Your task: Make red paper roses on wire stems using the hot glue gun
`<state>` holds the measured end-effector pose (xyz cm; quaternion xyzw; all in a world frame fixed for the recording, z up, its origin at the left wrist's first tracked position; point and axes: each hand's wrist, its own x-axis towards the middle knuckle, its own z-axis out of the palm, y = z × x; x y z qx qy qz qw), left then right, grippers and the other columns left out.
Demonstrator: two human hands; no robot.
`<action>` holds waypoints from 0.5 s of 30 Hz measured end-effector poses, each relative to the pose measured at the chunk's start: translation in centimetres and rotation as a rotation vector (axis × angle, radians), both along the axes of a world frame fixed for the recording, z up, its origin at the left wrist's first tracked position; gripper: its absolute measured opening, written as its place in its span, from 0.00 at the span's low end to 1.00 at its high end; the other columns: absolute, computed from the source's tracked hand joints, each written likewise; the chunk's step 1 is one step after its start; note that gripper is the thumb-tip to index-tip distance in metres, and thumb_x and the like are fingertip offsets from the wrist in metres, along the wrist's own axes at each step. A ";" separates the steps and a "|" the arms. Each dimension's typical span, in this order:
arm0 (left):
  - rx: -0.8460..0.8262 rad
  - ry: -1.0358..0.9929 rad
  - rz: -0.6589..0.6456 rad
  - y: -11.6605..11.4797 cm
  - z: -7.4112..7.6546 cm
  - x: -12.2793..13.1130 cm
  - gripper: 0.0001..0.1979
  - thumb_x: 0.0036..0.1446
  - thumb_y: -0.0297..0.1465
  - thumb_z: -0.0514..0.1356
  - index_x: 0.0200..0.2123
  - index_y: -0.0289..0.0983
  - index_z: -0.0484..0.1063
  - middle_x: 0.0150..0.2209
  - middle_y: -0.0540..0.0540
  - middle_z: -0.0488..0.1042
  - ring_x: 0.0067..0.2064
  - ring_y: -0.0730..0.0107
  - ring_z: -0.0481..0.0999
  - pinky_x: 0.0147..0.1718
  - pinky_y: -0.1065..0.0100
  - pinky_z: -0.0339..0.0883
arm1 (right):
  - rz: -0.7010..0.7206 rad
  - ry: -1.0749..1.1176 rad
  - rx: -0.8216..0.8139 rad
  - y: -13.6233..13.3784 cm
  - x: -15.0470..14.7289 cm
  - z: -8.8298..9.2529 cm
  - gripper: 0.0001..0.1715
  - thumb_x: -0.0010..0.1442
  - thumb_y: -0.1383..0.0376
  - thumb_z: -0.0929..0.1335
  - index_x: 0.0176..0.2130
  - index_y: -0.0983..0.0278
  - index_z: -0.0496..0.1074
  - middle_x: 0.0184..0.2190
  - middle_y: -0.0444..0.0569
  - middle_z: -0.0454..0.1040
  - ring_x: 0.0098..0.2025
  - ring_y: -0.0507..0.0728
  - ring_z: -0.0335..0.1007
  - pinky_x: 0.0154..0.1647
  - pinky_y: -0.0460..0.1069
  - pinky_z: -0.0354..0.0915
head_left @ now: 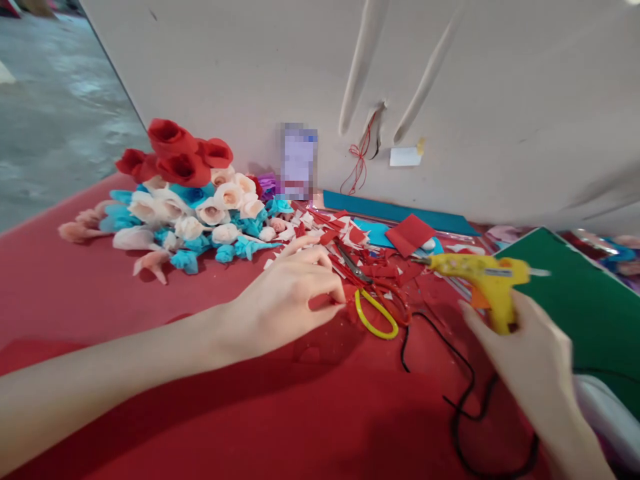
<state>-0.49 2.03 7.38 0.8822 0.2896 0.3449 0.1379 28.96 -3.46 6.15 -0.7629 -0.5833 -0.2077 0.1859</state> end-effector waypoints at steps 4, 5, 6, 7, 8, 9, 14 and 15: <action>-0.097 0.035 0.001 0.6 -0.8 0.3 0.07 0.52 0.27 0.59 0.22 0.35 0.71 0.23 0.52 0.67 0.30 0.74 0.66 0.47 0.58 0.62 | 0.028 0.048 -0.240 2.6 3.0 -3.7 0.12 0.56 0.59 0.66 0.32 0.67 0.65 0.27 0.45 0.67 0.29 0.52 0.65 0.29 0.47 0.63; -0.110 0.037 -0.005 0.6 -0.9 0.3 0.07 0.52 0.27 0.59 0.23 0.35 0.71 0.24 0.51 0.67 0.31 0.73 0.66 0.46 0.59 0.62 | 0.032 0.049 -0.279 2.9 3.5 -4.6 0.13 0.59 0.59 0.65 0.36 0.68 0.67 0.31 0.46 0.68 0.31 0.51 0.66 0.31 0.48 0.65; -0.124 0.040 -0.012 0.6 -0.9 0.3 0.06 0.52 0.26 0.59 0.23 0.35 0.71 0.24 0.51 0.67 0.31 0.73 0.66 0.45 0.60 0.63 | 0.035 0.045 -0.298 3.0 3.8 -5.3 0.13 0.60 0.60 0.64 0.39 0.68 0.67 0.34 0.47 0.69 0.32 0.51 0.67 0.32 0.49 0.66; -0.134 0.042 -0.021 0.4 -0.8 0.3 0.06 0.51 0.26 0.59 0.23 0.35 0.71 0.25 0.50 0.68 0.32 0.72 0.66 0.43 0.61 0.64 | 0.045 0.037 -0.307 3.1 4.0 -5.7 0.13 0.61 0.60 0.63 0.41 0.68 0.67 0.36 0.48 0.69 0.33 0.51 0.67 0.34 0.49 0.67; -0.141 0.040 -0.030 0.3 -0.7 0.2 0.05 0.51 0.26 0.59 0.24 0.34 0.71 0.26 0.49 0.68 0.32 0.72 0.66 0.42 0.62 0.65 | 0.055 0.025 -0.304 3.0 3.9 -5.9 0.14 0.61 0.59 0.63 0.41 0.67 0.67 0.36 0.48 0.69 0.33 0.51 0.67 0.34 0.49 0.67; -0.146 0.038 -0.036 0.2 -0.6 0.2 0.05 0.51 0.25 0.59 0.24 0.34 0.71 0.26 0.49 0.69 0.33 0.71 0.66 0.41 0.63 0.65 | 0.066 0.009 -0.287 2.9 3.8 -5.8 0.15 0.60 0.57 0.64 0.39 0.68 0.68 0.34 0.48 0.69 0.33 0.52 0.67 0.33 0.50 0.66; -0.034 -0.129 -0.119 -0.8 0.3 0.1 0.04 0.51 0.23 0.59 0.25 0.34 0.71 0.23 0.49 0.71 0.34 0.70 0.68 0.39 0.63 0.65 | 0.117 -0.086 -0.001 0.8 1.0 -1.7 0.20 0.54 0.54 0.65 0.37 0.69 0.70 0.35 0.58 0.70 0.38 0.66 0.66 0.34 0.58 0.63; 0.011 -0.174 -0.145 -1.0 0.5 0.1 0.04 0.50 0.22 0.60 0.25 0.34 0.71 0.23 0.49 0.72 0.33 0.71 0.68 0.39 0.63 0.65 | 0.142 -0.093 0.092 0.0 0.0 -0.6 0.18 0.56 0.55 0.64 0.39 0.67 0.69 0.38 0.56 0.70 0.41 0.65 0.66 0.39 0.58 0.62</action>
